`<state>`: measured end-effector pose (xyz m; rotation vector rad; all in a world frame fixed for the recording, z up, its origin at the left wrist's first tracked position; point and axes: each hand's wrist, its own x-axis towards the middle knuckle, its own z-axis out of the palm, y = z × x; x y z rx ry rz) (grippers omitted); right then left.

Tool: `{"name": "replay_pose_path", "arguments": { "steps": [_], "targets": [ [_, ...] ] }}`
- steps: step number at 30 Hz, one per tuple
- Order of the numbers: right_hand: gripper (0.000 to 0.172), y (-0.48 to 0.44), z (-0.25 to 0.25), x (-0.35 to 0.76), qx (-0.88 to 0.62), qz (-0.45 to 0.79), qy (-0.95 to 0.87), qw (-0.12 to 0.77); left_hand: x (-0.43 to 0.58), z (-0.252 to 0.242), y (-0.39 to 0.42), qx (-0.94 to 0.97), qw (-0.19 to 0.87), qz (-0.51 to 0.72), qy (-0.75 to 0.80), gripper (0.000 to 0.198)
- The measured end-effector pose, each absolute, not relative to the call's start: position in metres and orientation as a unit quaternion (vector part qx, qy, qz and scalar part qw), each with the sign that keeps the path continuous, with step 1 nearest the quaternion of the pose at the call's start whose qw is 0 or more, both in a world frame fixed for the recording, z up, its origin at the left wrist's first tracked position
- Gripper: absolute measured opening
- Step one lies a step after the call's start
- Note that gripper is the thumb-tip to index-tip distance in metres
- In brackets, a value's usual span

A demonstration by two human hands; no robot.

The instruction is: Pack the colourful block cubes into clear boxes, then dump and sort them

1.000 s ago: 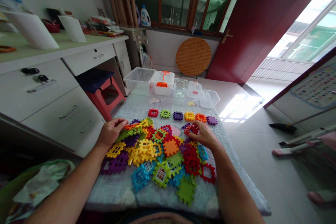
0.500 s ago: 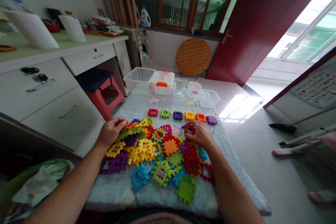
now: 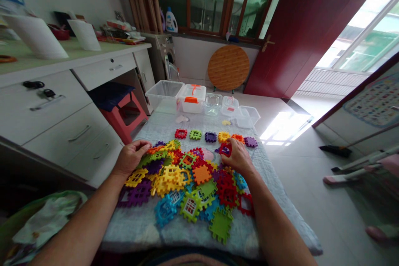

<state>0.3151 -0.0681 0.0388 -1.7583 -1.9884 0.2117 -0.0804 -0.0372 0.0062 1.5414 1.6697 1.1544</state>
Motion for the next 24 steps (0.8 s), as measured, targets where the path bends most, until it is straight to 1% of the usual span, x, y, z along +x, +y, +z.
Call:
{"name": "replay_pose_path", "arguments": {
  "steps": [3, 5, 10, 12, 14, 16, 19, 22, 24],
  "targets": [
    [0.048, -0.069, 0.037, 0.314, -0.597, 0.098, -0.741, 0.289, -0.077, 0.011, -0.040, 0.565, 0.306, 0.444, 0.624, 0.031],
    [0.050, -0.069, 0.035, 0.311, -0.572, 0.115, -0.754, 0.302, -0.075, 0.013, -0.042, 0.551, 0.321, 0.454, 0.623, 0.032],
    [0.056, -0.068, 0.030, 0.306, -0.551, 0.117, -0.780, 0.274, -0.075, 0.024, -0.039, 0.546, 0.353, 0.437, 0.622, 0.040],
    [0.057, -0.067, 0.030, 0.304, -0.554, 0.115, -0.786, 0.250, -0.074, 0.036, -0.037, 0.575, 0.307, 0.419, 0.632, 0.040],
    [0.057, -0.067, 0.031, 0.302, -0.556, 0.117, -0.789, 0.235, -0.068, 0.054, -0.037, 0.621, 0.224, 0.396, 0.638, 0.037],
    [0.057, -0.067, 0.033, 0.304, -0.553, 0.124, -0.787, 0.241, -0.051, 0.074, -0.040, 0.678, 0.170, 0.368, 0.613, 0.035],
    [0.047, -0.068, 0.040, 0.312, -0.556, 0.146, -0.764, 0.294, -0.008, 0.096, -0.044, 0.779, 0.156, 0.325, 0.512, 0.030],
    [0.027, -0.068, 0.048, 0.327, -0.580, 0.159, -0.718, 0.351, 0.047, 0.103, -0.045, 0.866, 0.168, 0.253, 0.397, 0.028],
    [0.016, -0.067, 0.051, 0.338, -0.602, 0.165, -0.696, 0.355, 0.082, 0.099, -0.041, 0.909, 0.147, 0.189, 0.341, 0.028]
  ]
}}
